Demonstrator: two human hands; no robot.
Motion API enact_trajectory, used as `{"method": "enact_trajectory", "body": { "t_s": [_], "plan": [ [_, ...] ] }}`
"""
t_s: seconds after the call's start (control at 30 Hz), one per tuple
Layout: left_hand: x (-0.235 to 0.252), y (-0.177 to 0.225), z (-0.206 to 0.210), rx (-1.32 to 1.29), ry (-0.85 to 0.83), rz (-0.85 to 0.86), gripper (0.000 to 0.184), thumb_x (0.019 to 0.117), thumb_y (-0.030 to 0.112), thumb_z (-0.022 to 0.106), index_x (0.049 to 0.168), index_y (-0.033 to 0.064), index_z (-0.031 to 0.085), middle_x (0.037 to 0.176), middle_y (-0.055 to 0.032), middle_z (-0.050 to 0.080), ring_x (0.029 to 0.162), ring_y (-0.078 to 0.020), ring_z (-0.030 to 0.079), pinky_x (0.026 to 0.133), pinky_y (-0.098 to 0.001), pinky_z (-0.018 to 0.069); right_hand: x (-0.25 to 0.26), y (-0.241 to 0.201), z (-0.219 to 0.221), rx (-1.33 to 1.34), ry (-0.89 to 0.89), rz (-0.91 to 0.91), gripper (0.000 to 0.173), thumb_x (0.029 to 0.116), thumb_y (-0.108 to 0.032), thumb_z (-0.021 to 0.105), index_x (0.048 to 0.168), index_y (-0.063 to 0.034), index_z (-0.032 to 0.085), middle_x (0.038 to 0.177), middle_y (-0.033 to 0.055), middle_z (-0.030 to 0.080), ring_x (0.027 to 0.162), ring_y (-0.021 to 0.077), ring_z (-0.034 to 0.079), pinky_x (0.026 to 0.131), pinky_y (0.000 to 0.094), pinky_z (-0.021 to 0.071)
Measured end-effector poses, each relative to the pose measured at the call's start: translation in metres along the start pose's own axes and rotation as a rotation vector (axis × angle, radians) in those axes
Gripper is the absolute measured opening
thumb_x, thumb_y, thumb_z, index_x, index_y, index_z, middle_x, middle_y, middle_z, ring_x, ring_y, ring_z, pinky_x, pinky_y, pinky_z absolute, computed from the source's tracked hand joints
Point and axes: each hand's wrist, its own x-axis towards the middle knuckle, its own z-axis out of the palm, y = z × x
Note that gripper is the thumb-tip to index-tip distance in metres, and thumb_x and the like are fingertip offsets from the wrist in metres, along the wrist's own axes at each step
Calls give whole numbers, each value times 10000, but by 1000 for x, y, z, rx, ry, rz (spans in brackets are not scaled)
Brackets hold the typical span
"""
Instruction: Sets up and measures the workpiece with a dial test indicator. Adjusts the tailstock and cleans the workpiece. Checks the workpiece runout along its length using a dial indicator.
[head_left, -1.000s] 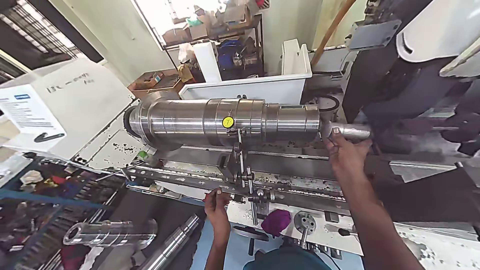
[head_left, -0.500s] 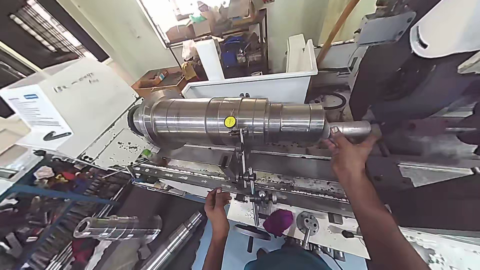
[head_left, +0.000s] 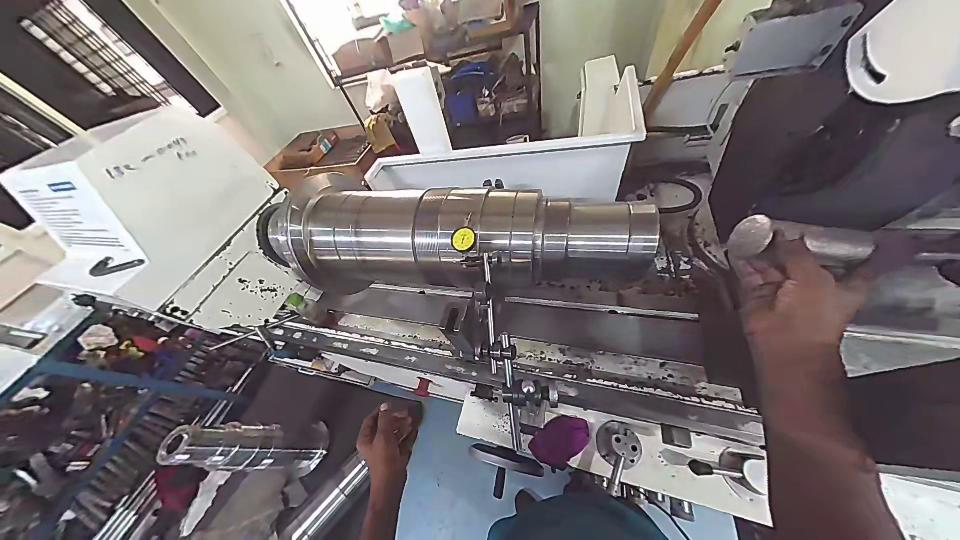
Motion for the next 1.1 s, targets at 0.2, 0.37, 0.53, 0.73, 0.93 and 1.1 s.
{"method": "enact_trajectory", "body": {
  "t_s": [0.2, 0.37, 0.53, 0.73, 0.93, 1.1],
  "plan": [
    [2, -1, -36, 3, 145, -52, 211, 1090, 167, 482, 1083, -19, 581, 710, -40, 678, 578, -122, 668, 553, -283, 586, 0, -3, 1, 93, 112, -74, 834, 970, -118, 711, 1569, -188, 135, 1284, 141, 584, 926, 299, 723, 773, 455, 651],
    [-5, -3, -53, -6, 174, -59, 208, 1093, 170, 471, 1065, -7, 576, 723, -39, 677, 593, -131, 669, 574, -293, 590, -8, 17, 14, 122, 292, -120, 969, 954, -105, 731, 1612, -173, 22, 1417, 188, 488, 1038, 319, 691, 806, 456, 640],
    [-3, -15, -57, -9, 191, -84, 223, 1093, 174, 476, 1099, -27, 573, 720, -51, 674, 581, -133, 666, 562, -300, 592, -33, 55, 30, -34, 69, -8, 1043, 884, -34, 781, 1608, -196, 48, 1225, 126, 556, 886, 218, 685, 743, 399, 622],
    [-6, -17, -30, 11, 121, -76, 241, 1089, 181, 488, 1086, -38, 587, 727, -66, 683, 608, -150, 688, 591, -318, 608, -20, 44, 17, 8, 144, 64, 1045, 893, -49, 783, 1610, -245, 48, 1243, 144, 560, 846, 249, 704, 709, 405, 636],
    [-15, 1, -9, -45, 47, -7, 228, 1097, 150, 437, 1079, -28, 578, 720, -46, 696, 596, -141, 693, 582, -300, 612, -19, 36, 14, 19, 145, 68, 1064, 884, -38, 787, 1614, -242, 41, 1255, 142, 559, 865, 248, 706, 727, 404, 636],
    [-24, 28, 3, -67, 44, 73, 214, 1094, 154, 452, 1066, -9, 588, 715, -35, 692, 601, -138, 691, 574, -295, 606, -24, 42, 21, 20, 136, 76, 1090, 870, -45, 808, 1618, -249, 42, 1261, 146, 545, 865, 250, 703, 727, 405, 638]
  ]
}}
